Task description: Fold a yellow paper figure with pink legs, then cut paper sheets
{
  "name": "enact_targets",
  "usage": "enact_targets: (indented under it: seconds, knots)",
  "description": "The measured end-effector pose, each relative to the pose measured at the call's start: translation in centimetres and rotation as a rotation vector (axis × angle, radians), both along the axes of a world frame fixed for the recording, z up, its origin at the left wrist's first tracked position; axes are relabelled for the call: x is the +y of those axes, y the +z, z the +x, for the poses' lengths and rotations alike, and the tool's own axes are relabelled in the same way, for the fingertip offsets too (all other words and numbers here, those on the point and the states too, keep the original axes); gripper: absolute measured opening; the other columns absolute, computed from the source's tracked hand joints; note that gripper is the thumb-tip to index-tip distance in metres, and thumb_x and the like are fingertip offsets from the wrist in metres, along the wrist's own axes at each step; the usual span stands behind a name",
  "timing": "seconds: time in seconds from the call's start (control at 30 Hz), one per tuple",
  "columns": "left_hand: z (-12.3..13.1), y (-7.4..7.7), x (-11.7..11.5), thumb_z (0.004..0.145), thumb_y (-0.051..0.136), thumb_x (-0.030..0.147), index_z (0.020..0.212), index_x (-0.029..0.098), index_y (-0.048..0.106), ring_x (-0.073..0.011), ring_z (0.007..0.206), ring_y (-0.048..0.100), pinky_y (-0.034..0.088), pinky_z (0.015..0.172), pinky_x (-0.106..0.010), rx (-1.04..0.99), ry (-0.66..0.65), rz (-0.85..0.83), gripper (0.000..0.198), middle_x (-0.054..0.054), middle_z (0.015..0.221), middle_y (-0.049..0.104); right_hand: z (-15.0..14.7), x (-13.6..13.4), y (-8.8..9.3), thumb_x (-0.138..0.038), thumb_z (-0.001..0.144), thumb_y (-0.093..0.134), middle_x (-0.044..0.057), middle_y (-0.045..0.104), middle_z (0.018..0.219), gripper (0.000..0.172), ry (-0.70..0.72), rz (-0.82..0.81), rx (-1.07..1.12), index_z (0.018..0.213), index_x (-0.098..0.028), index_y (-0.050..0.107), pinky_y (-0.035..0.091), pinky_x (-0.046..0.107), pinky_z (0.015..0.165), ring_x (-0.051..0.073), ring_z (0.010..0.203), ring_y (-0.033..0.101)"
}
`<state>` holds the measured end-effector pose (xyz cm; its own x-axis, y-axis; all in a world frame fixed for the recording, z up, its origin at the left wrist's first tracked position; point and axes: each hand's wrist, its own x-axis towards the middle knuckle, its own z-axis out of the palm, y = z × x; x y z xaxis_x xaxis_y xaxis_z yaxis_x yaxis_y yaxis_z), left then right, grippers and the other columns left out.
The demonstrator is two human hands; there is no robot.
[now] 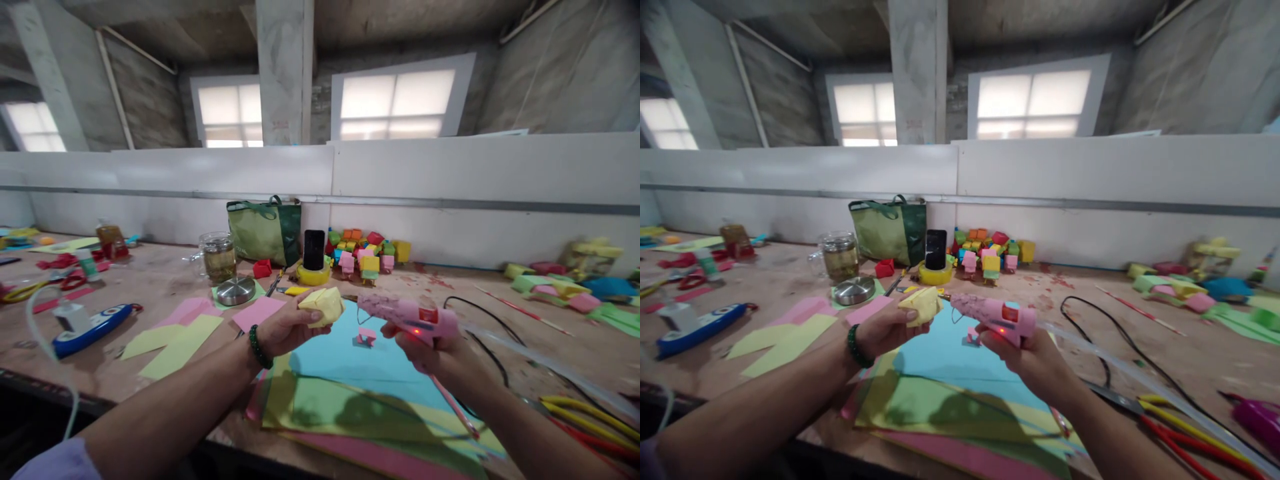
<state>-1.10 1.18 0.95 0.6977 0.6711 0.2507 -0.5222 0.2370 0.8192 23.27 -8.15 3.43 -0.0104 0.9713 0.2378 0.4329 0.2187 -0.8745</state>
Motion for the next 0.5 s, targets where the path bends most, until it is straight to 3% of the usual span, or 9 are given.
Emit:
enact_targets:
  seconds: [0.13,0.33,0.43,0.5]
  knots:
    - [-0.2,0.1,0.0,0.065,0.075,0.012,0.116,0.019,0.056,-0.0118,0.075,0.061,0.052,0.070,-0.023,-0.022,0.034,-0.022,0.055,-0.004,0.093,0.065,0.2,0.2,0.2,-0.060,0.071,0.064,0.004,0.064,0.065,0.044,-0.023,0.052,-0.038,0.081,-0.019,0.073,0.038,0.022,0.044,0.011,0.052,0.050]
    - [-0.5,0.4,0.2,0.064,0.075,0.013,0.103,0.015,0.062,-0.0121,0.076,0.061,0.051,0.071,-0.023,-0.015,0.103,-0.070,0.041,-0.004,0.090,0.066,1.1,-0.5,0.7,-0.057,0.072,0.065,0.006,0.068,0.070,0.039,0.094,0.099,-0.046,0.082,-0.021,0.073,0.042,0.024,0.043,0.015,0.053,0.054]
    - [-0.5,0.3,0.3,0.065,0.075,0.012,0.113,0.017,0.060,-0.0131,0.078,0.061,0.051,0.071,-0.024,-0.002,0.144,-0.089,0.051,-0.004,0.094,0.066,1.8,0.1,0.6,-0.058,0.073,0.062,0.006,0.065,0.068,0.042,-0.006,0.152,0.041,0.083,-0.018,0.071,0.040,0.025,0.041,0.013,0.049,0.049]
    - [-0.4,0.1,0.4,0.064,0.075,0.011,0.120,0.019,0.056,-0.0136,0.079,0.061,0.052,0.071,-0.025,0.015,0.160,-0.087,0.059,-0.004,0.096,0.066,2.7,1.3,0.9,-0.058,0.076,0.059,0.006,0.064,0.071,0.044,-0.167,0.208,0.058,0.089,-0.017,0.068,0.039,0.025,0.041,0.013,0.051,0.049]
